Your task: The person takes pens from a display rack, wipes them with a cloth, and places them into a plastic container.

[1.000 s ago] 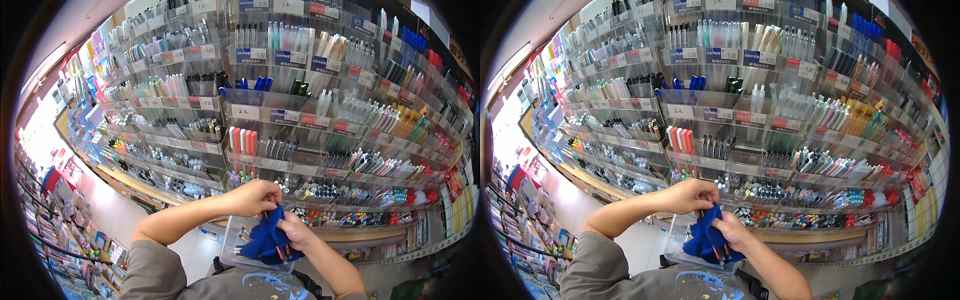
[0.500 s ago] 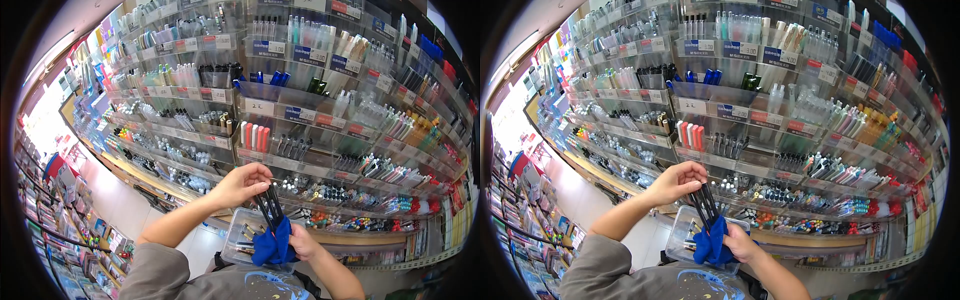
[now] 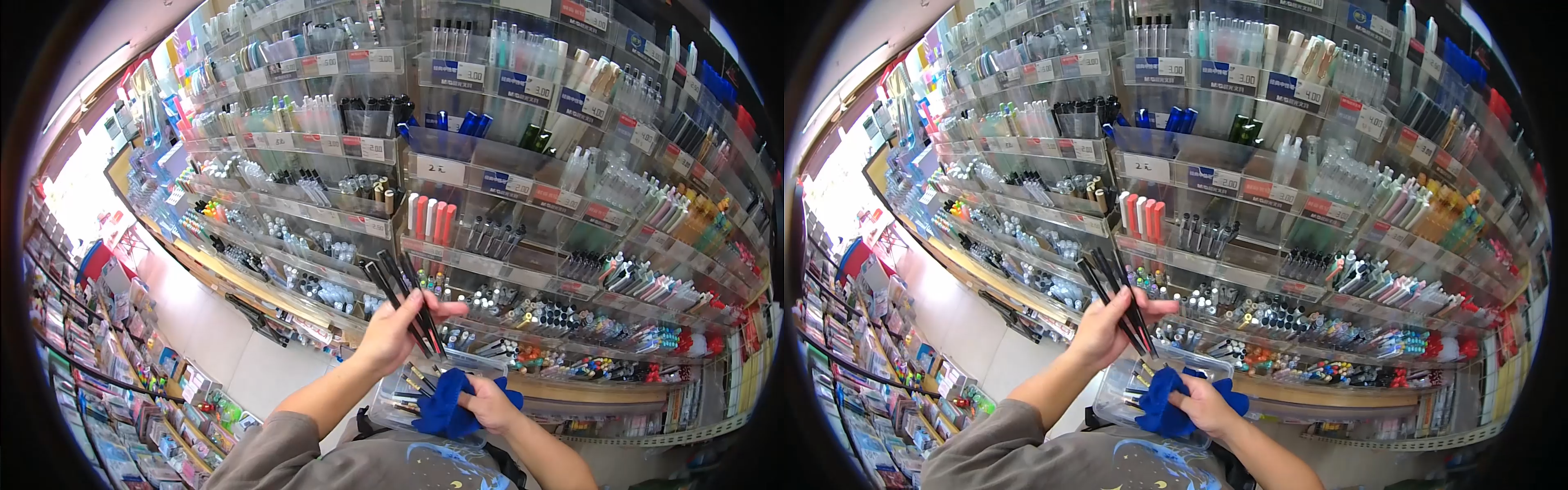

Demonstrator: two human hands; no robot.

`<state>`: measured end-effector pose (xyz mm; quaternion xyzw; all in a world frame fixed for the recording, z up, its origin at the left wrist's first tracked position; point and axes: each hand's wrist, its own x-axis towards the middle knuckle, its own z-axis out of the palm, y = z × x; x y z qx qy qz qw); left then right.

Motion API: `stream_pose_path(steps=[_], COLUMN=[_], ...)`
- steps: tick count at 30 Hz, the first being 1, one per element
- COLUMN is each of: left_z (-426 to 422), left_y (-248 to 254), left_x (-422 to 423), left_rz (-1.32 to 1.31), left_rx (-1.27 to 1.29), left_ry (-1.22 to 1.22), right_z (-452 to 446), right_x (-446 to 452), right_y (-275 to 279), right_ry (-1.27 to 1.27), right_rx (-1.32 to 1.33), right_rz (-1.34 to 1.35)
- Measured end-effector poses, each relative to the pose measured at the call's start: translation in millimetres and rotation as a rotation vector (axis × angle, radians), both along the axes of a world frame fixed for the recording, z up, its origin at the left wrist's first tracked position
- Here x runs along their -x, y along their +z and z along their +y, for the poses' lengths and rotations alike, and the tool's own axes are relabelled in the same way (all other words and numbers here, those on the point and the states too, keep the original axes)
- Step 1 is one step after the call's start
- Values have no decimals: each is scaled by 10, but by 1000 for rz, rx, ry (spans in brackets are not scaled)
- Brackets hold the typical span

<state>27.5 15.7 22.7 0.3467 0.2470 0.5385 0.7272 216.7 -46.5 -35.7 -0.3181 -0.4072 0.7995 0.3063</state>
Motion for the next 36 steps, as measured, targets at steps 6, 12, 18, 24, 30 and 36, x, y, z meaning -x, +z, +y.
stream_pose_path(steps=[6, 12, 18, 24, 30, 36], left_z=[-66, -220, -203, 26, 88, 48], left_y=[-79, -283, -359, -154, -229, -269], left_x=[-20, -249, -201, -34, -32, -57], left_rz=[43, 186, 208, -147, 155, 280], left_rx=[42, -19, -75, -48, -139, -250], left_ry=[-42, -117, -223, -84, -80, -118], right_z=[187, 262, 188, 86, 97, 127], right_x=[-63, 146, 210, 182, 174, 219], right_y=[-21, 72, 1, -57, -83, -144], right_ry=[-149, -22, 113, 157, 200, 232], right_rx=[194, -153, -152, -106, -59, -132], right_rz=[236, -114, -227, -134, -107, -116])
